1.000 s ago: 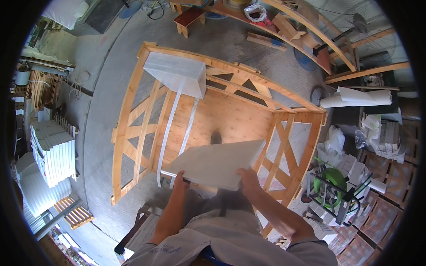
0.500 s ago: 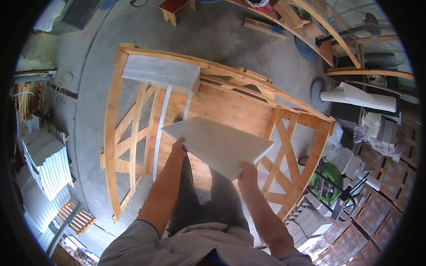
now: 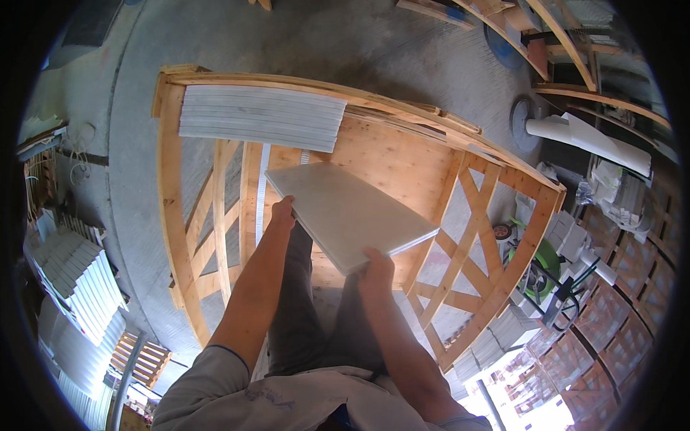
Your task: The person repeatedly picks up white rectangular panels from a stack and places them into the gaps of a wooden frame on the floor. The person handles one panel at a time, aligning it within the frame before moving to the next panel.
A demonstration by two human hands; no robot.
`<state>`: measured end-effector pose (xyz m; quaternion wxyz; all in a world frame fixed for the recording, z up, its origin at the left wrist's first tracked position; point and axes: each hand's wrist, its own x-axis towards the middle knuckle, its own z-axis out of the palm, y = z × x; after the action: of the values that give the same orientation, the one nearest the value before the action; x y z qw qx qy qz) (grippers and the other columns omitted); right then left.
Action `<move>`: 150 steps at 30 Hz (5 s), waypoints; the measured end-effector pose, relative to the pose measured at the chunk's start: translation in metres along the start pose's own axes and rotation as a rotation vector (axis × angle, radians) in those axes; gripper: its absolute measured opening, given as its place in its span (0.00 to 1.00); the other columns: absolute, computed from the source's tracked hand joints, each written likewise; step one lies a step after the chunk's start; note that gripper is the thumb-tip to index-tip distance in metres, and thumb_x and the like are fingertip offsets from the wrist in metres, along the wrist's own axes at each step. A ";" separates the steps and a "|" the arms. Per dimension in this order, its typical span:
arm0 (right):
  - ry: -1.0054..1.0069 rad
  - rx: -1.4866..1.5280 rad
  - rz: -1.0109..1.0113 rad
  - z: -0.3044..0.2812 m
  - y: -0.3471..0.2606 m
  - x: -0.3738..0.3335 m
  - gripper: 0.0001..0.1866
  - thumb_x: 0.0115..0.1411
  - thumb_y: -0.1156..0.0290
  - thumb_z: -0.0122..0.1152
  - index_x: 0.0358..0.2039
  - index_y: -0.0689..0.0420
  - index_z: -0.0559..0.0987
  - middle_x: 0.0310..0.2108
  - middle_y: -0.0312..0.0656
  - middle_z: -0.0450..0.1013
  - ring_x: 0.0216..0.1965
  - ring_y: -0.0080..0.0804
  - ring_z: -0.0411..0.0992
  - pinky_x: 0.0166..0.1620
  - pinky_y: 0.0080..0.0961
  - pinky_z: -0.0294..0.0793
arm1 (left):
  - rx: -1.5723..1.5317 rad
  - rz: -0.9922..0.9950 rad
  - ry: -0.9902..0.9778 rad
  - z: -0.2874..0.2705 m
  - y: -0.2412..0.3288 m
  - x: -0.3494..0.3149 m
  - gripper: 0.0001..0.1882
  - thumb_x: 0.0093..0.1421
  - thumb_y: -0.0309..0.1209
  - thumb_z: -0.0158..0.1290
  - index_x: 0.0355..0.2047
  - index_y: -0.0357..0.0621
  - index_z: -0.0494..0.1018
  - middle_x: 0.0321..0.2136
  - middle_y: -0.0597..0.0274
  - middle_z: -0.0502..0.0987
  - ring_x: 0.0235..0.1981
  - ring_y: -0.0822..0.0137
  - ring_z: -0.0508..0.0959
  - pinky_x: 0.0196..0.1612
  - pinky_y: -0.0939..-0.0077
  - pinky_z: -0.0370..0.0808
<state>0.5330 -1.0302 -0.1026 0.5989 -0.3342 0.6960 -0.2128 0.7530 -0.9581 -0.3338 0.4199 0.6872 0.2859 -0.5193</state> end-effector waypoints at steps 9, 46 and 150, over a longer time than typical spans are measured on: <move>-0.231 0.011 0.052 0.076 -0.030 -0.033 0.21 0.50 0.77 0.59 0.46 0.59 0.70 0.39 0.52 0.71 0.43 0.49 0.71 0.44 0.36 0.73 | -0.095 -0.133 -0.142 -0.035 0.058 -0.170 0.15 0.56 0.32 0.52 0.40 0.33 0.71 0.30 0.54 0.76 0.30 0.61 0.77 0.32 0.68 0.76; -0.221 0.814 0.602 0.117 -0.054 -0.025 0.23 0.54 0.77 0.51 0.52 0.59 0.65 0.49 0.50 0.65 0.52 0.49 0.64 0.55 0.53 0.67 | -0.333 0.204 0.035 -0.111 0.118 -0.176 0.21 0.49 0.25 0.54 0.45 0.38 0.66 0.40 0.54 0.71 0.40 0.53 0.75 0.35 0.55 0.76; 0.293 0.801 0.338 -0.078 -0.089 0.002 0.19 0.58 0.67 0.53 0.46 0.66 0.69 0.39 0.53 0.73 0.36 0.43 0.76 0.36 0.31 0.78 | 2.849 0.027 0.548 0.067 0.271 -0.141 0.19 0.61 0.45 0.42 0.44 0.51 0.75 0.43 0.66 0.74 0.46 0.65 0.71 0.44 0.52 0.64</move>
<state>0.4756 -1.1004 -0.0269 0.6024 0.0758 0.6810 -0.4094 0.9041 -1.1414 -0.1307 -0.6684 0.5918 -0.3996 -0.2082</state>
